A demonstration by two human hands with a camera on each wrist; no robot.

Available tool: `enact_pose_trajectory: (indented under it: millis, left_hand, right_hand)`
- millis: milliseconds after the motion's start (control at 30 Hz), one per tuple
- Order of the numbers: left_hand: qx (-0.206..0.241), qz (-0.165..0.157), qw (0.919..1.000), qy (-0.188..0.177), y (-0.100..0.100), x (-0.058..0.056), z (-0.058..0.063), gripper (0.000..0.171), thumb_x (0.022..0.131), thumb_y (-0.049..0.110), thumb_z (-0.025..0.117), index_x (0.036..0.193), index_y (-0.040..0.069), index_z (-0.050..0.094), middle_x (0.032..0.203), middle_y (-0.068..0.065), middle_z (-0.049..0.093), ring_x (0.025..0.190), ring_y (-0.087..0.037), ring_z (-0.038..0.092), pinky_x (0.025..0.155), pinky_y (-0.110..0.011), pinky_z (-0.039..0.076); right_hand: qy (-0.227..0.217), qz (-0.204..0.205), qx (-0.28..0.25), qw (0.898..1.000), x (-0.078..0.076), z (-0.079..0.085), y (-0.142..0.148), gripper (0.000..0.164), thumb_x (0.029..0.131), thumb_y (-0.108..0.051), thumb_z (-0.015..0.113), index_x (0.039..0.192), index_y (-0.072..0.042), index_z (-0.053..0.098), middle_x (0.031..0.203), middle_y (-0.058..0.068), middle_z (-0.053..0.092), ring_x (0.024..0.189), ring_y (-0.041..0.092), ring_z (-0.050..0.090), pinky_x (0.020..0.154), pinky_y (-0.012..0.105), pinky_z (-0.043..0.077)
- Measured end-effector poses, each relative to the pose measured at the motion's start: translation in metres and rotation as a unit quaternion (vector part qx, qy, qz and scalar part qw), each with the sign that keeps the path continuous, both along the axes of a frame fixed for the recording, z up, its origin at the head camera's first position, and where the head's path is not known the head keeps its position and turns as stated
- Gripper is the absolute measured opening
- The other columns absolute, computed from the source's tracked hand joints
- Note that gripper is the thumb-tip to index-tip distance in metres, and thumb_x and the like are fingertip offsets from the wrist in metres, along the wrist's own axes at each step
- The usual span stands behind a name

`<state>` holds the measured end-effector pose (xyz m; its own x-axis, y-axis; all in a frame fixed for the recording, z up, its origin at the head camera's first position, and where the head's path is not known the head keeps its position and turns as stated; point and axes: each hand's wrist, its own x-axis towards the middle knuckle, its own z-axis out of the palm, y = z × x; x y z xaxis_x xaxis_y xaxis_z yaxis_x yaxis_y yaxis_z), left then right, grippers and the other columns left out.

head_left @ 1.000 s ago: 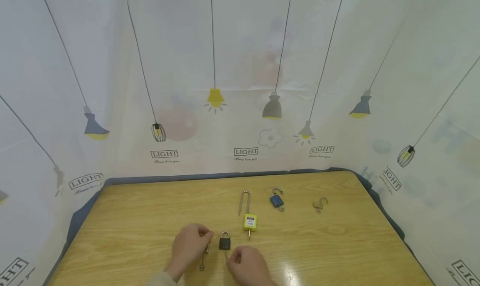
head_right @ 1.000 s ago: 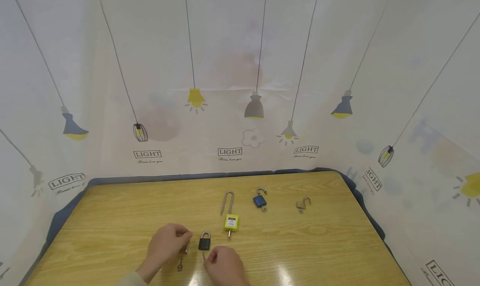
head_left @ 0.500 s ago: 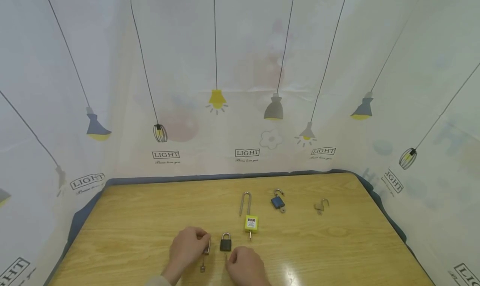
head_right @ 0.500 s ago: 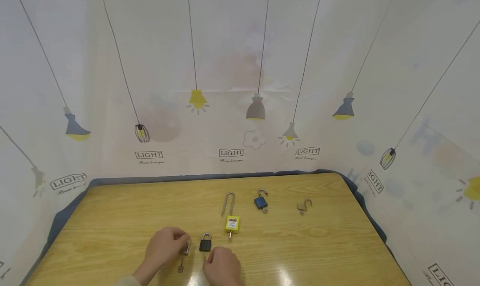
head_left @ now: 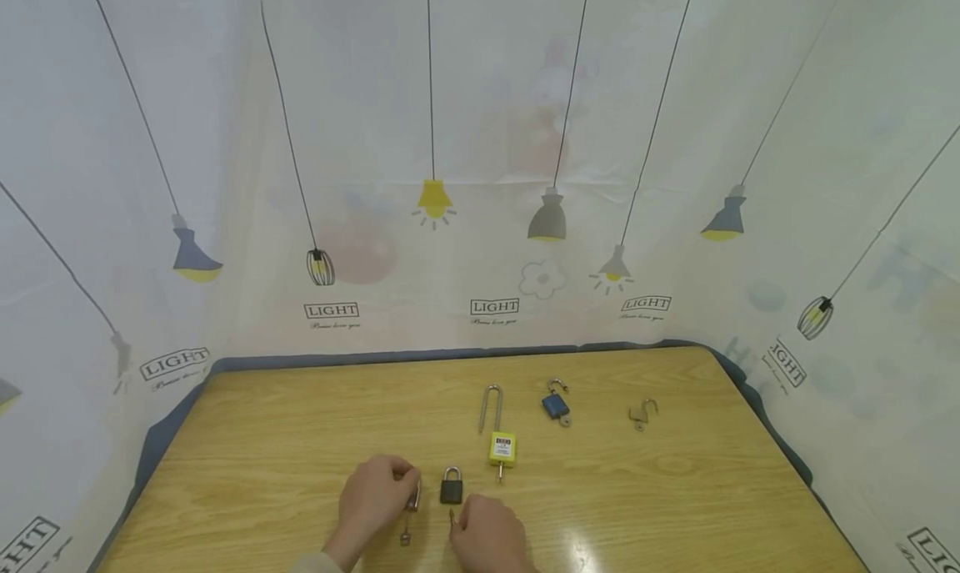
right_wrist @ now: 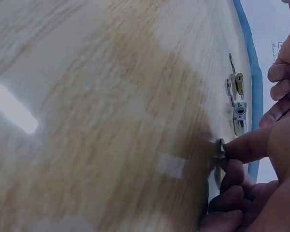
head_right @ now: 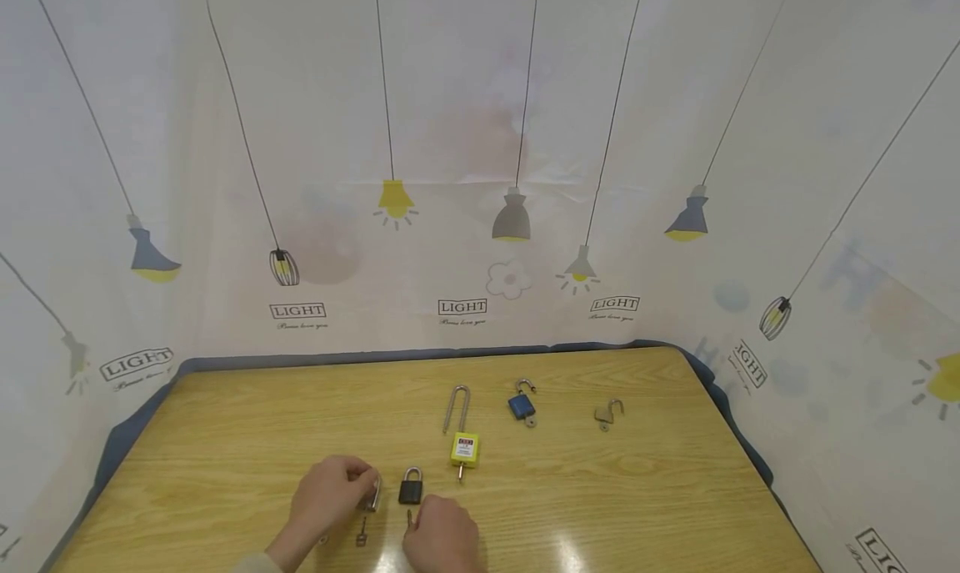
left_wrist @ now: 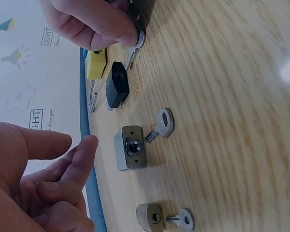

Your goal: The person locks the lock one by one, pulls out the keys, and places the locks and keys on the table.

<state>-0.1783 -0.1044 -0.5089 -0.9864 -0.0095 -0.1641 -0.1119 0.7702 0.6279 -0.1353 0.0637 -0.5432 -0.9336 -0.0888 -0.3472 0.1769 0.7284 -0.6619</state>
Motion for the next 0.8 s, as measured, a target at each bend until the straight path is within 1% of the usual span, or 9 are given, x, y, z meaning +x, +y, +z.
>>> enact_pose_trajectory:
  millis: [100,167,300,400,500,667,800]
  left_hand:
    - [0.001,0.003,1.0,-0.006,0.0,-0.0001,0.0005,0.017,0.086,0.026,0.064,0.092,0.013,0.072,0.074,0.006,0.067,0.064,-0.01,0.056,0.056,-0.028,0.045]
    - [0.001,0.004,1.0,-0.006,-0.0001,-0.0003,0.0003,0.017,0.085,0.026,0.064,0.092,0.013,0.072,0.073,0.006,0.067,0.064,-0.01,0.056,0.056,-0.028,0.045]
    - [0.0,0.004,1.0,-0.008,-0.0007,-0.0006,-0.0006,0.016,0.085,0.026,0.064,0.091,0.014,0.072,0.074,0.007,0.067,0.065,-0.01,0.056,0.057,-0.029,0.045]
    - [-0.002,0.001,1.0,-0.008,-0.0011,-0.0005,-0.0017,0.016,0.085,0.027,0.064,0.092,0.014,0.072,0.075,0.007,0.067,0.065,-0.009,0.056,0.057,-0.029,0.045]
    - [-0.004,-0.003,1.0,-0.004,-0.0018,-0.0002,-0.0022,0.016,0.086,0.027,0.064,0.092,0.014,0.072,0.075,0.006,0.068,0.065,-0.009,0.056,0.057,-0.029,0.045]
    - [-0.002,-0.007,1.0,-0.002,-0.0021,-0.0005,-0.0043,0.016,0.086,0.027,0.065,0.092,0.014,0.072,0.075,0.007,0.067,0.065,-0.009,0.056,0.057,-0.029,0.045]
    - [-0.004,-0.007,1.0,0.001,-0.0004,-0.0017,-0.0054,0.014,0.086,0.027,0.065,0.09,0.016,0.072,0.075,0.008,0.067,0.066,-0.009,0.057,0.059,-0.03,0.047]
  right_hand:
    - [-0.005,0.015,0.012,1.0,-0.0002,0.0021,-0.0013,0.016,0.08,-0.008,0.056,0.064,-0.012,0.054,0.051,-0.003,0.044,0.045,0.012,0.038,0.044,0.026,0.028]
    - [-0.004,0.025,0.029,0.999,-0.0008,0.0038,-0.0018,0.018,0.077,-0.007,0.056,0.061,-0.013,0.052,0.049,-0.003,0.042,0.044,0.012,0.036,0.043,0.026,0.026]
    - [0.005,0.039,0.072,0.997,-0.0028,0.007,-0.0027,0.019,0.073,-0.008,0.059,0.056,-0.014,0.051,0.049,-0.003,0.042,0.045,0.013,0.037,0.043,0.027,0.025]
    - [0.013,0.043,0.088,0.995,-0.004,0.0078,-0.0023,0.021,0.072,-0.01,0.061,0.055,-0.014,0.05,0.049,-0.003,0.042,0.046,0.014,0.038,0.043,0.028,0.026]
    - [0.023,0.045,0.09,0.995,-0.0044,0.0071,-0.0021,0.023,0.072,-0.011,0.061,0.054,-0.014,0.048,0.049,-0.003,0.041,0.046,0.014,0.039,0.043,0.028,0.026]
    - [0.025,0.042,0.087,0.995,-0.004,0.0067,-0.0017,0.025,0.072,-0.011,0.062,0.053,-0.015,0.047,0.048,-0.003,0.041,0.046,0.014,0.039,0.043,0.029,0.027]
    - [0.017,0.048,0.067,0.996,-0.005,0.0092,0.0004,0.024,0.078,-0.013,0.063,0.057,-0.014,0.051,0.051,-0.002,0.047,0.048,0.015,0.044,0.045,0.029,0.032]
